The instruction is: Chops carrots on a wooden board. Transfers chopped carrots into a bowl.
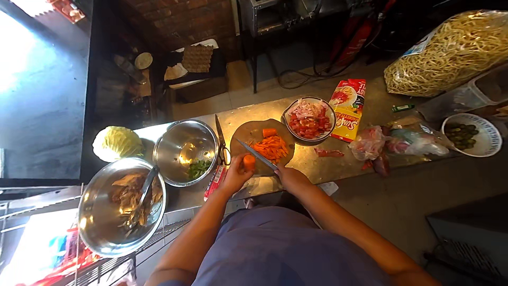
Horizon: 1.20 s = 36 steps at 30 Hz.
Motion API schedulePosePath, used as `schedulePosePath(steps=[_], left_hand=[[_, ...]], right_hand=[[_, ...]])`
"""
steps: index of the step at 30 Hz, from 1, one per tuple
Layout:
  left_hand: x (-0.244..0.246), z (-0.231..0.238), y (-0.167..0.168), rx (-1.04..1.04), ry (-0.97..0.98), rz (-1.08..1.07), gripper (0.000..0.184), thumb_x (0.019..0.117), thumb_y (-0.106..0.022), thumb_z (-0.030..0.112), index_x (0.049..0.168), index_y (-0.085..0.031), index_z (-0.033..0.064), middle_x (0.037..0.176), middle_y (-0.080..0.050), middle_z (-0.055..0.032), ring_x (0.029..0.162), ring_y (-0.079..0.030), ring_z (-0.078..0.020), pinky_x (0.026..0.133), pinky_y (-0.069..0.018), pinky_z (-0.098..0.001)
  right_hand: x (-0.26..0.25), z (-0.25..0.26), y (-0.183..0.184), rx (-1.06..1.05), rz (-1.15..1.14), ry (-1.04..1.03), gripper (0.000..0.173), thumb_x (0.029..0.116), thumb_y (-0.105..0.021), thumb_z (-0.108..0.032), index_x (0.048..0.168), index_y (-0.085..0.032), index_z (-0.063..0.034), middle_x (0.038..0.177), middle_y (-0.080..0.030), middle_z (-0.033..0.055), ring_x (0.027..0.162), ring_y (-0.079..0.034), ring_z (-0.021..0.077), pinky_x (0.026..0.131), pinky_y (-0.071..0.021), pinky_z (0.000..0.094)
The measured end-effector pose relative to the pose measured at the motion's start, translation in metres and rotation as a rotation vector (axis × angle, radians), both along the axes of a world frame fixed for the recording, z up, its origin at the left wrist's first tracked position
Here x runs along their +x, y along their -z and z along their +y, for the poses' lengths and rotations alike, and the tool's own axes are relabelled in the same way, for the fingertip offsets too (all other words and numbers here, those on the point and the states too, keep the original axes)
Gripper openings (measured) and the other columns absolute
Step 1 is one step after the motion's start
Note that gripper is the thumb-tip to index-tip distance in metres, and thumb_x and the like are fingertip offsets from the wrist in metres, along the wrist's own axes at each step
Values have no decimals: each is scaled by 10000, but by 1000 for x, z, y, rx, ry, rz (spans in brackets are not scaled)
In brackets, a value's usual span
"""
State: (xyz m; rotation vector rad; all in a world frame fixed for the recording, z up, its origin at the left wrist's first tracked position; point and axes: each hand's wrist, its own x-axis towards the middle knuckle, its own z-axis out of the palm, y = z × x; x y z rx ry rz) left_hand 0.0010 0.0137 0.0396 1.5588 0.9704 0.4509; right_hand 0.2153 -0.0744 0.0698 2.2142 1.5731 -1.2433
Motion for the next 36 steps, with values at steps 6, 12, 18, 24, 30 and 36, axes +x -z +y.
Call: schedulePosePath(steps=[6,12,18,24,30,36], left_hand=[[6,-3,7,406,204,353,500,952,-714,166,1421,-568,71,1389,-623,-163,1351,-555,-308,1172,-415,-455],[6,-7,15,425,247,326,415,1000,-670,230,1375,-604,65,1492,-515,-219,1327,-576,-317,1113,-485,-425],[14,-6,-1,381,87,338,230,1037,-621,208,1181,-726,62,1199,-630,-181,1024,-671,-242,931,-572,-382],[21,-6,-7,338,43,316,173,1002,-669,148,1061,-710,-9,1106,-648,-173,933,-667,-227,874,-579,-362],[22,-6,-8,291,32,306,144,994,-682,127,1065,-708,4,1135,-644,-155,949,-679,-202,881,-591,-348],[22,-3,-5,312,35,287,116,987,-692,112,1058,-707,22,1149,-647,-145,968,-684,-194,883,-594,-339]], right_hand=[[-7,-5,-4,-9,-37,-23,473,1149,-278,-372,1478,-433,-68,1216,-678,234,1187,-664,407,979,-528,571],[-17,-11,-27,9,-121,-84,446,1150,-298,-304,1541,-350,-95,1142,-696,226,1123,-690,411,933,-548,557],[-29,-7,-60,46,-175,-101,418,1153,-269,-325,1442,-477,-105,1128,-707,199,1097,-704,385,891,-563,547],[-32,-4,-68,54,-183,-99,435,1148,-290,-366,1386,-520,-84,1098,-710,206,1067,-710,399,857,-568,566],[-31,3,-71,19,-227,-141,390,1146,-309,-344,1370,-529,-111,1084,-715,190,1059,-714,388,847,-570,553],[-28,9,-62,-27,-157,-135,387,1148,-302,-340,1350,-512,-85,1111,-697,200,1104,-698,384,889,-564,551]])
